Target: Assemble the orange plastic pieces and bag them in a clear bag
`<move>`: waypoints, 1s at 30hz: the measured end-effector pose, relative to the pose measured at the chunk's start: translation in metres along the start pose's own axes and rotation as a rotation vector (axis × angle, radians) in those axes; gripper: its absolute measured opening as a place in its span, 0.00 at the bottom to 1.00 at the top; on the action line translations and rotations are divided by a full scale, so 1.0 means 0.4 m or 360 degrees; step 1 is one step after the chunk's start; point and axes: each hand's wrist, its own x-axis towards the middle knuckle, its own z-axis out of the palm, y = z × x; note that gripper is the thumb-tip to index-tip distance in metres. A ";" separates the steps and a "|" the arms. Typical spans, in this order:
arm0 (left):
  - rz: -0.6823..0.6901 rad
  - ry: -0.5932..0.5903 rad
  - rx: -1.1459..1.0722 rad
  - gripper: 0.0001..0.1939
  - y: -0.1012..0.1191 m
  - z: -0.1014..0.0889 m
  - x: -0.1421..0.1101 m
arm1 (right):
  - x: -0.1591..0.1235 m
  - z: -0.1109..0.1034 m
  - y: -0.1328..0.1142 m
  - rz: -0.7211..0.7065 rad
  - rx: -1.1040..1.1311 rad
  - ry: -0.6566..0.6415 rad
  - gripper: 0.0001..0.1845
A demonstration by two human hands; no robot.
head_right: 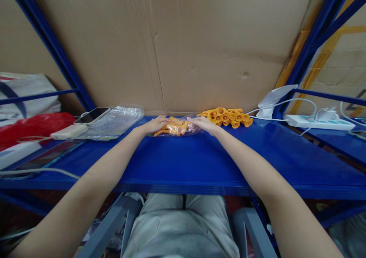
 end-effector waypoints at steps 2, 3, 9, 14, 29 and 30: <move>-0.0031 0.0031 0.0189 0.16 0.005 -0.001 -0.007 | 0.005 0.011 0.004 -0.0124 -0.0135 0.0004 0.15; -0.0036 0.0059 0.0278 0.16 0.009 -0.002 -0.010 | 0.008 0.016 0.007 -0.0165 -0.0211 0.0037 0.12; 0.0074 0.0121 0.0467 0.18 0.045 -0.009 -0.023 | 0.013 0.021 0.010 -0.0263 -0.1042 0.0510 0.07; 0.0050 0.0270 0.0533 0.15 0.061 -0.003 -0.036 | -0.009 0.021 -0.004 -0.0192 -0.1428 0.0783 0.13; -0.0468 0.0067 -0.0271 0.14 0.065 0.020 -0.024 | -0.004 0.026 0.011 0.0076 -0.1439 0.0610 0.28; -0.0470 0.0101 -0.0321 0.15 0.066 0.028 -0.022 | -0.002 0.026 0.013 0.0075 -0.1424 0.0610 0.28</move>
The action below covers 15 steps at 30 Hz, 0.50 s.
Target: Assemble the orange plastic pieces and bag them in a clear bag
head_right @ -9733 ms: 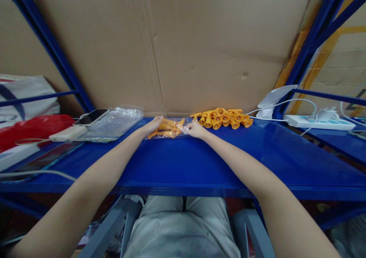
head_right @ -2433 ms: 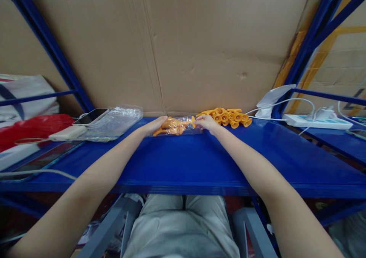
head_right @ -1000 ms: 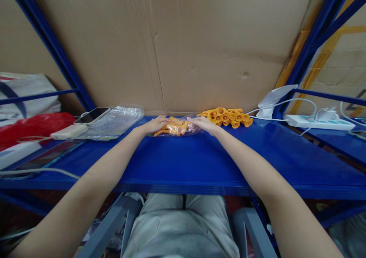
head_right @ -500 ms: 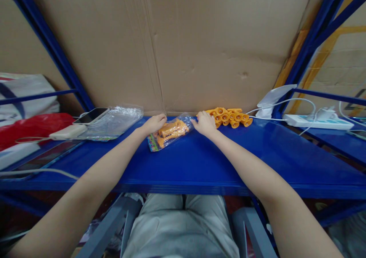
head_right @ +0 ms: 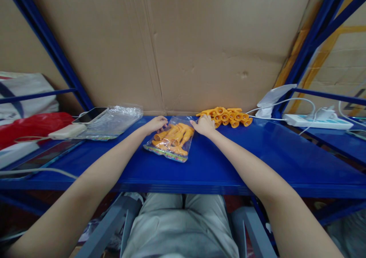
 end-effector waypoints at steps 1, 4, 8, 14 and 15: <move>-0.0002 0.0019 -0.0051 0.17 -0.001 0.007 0.002 | 0.001 0.001 0.000 0.0000 0.0008 0.0012 0.27; -0.0025 0.0037 -0.0186 0.22 -0.002 0.016 0.006 | 0.001 0.001 -0.004 0.0001 0.0015 0.0042 0.25; -0.0067 -0.0006 -0.0385 0.15 0.000 0.006 0.002 | 0.004 0.004 -0.009 0.0080 0.0235 -0.0155 0.22; -0.0152 -0.0201 -0.0512 0.07 0.003 -0.005 -0.010 | 0.012 0.022 -0.015 0.0211 0.0809 -0.0075 0.14; -0.0165 -0.0225 -0.0507 0.08 0.003 -0.005 -0.010 | 0.012 0.023 -0.017 0.0265 0.0945 -0.0052 0.14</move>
